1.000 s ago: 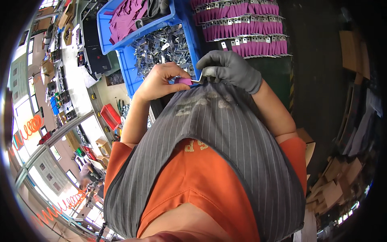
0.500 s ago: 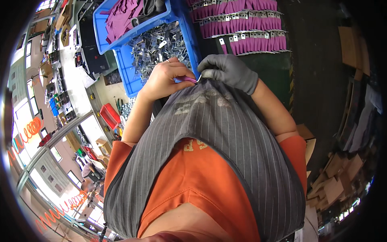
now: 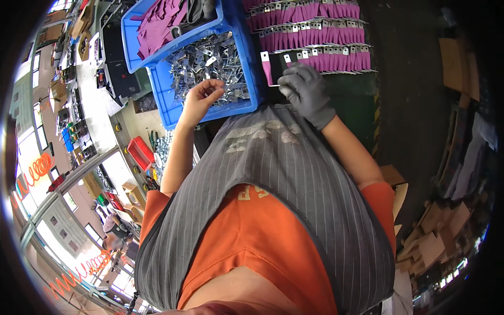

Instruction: The person repeatedly picks small purple fabric pieces and metal clips from a blue bin, attaches each fabric piece to a clip using a metal tool, and places the assembled units onto a nearby rack. The process is repetitive and continues throughout the clip.

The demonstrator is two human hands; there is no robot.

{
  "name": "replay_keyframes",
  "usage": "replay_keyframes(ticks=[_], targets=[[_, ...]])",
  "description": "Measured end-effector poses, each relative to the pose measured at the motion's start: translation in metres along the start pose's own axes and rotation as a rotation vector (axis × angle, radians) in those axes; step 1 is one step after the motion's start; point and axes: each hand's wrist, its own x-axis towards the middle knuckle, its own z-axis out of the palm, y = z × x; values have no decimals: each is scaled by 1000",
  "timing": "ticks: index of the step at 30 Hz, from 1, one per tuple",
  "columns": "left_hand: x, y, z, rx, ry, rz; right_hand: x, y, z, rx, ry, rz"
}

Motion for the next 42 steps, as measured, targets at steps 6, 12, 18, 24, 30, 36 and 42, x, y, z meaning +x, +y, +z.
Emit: replay_keyframes(ticks=[6,12,18,24,30,36,42], targets=[[-4,-27,-5,270,90,-106,-32,70,49,-416,-48,112],[0,-49,-40,804,230,-87,-23,60,57,-449,-94,88],[11,-35,-38,961,115,-73,-9,74,63,-539,-76,145],[17,-28,-30,1036,-95,61,-6,64,49,-479,-24,181],[29,-49,-25,1098,-175,93,28,19,37,-61,103,14],[3,8,-46,713,81,-32,52,-20,32,307,-12,-152],[-19,30,-59,226,77,-86,66,-39,43,249,-149,-209]])
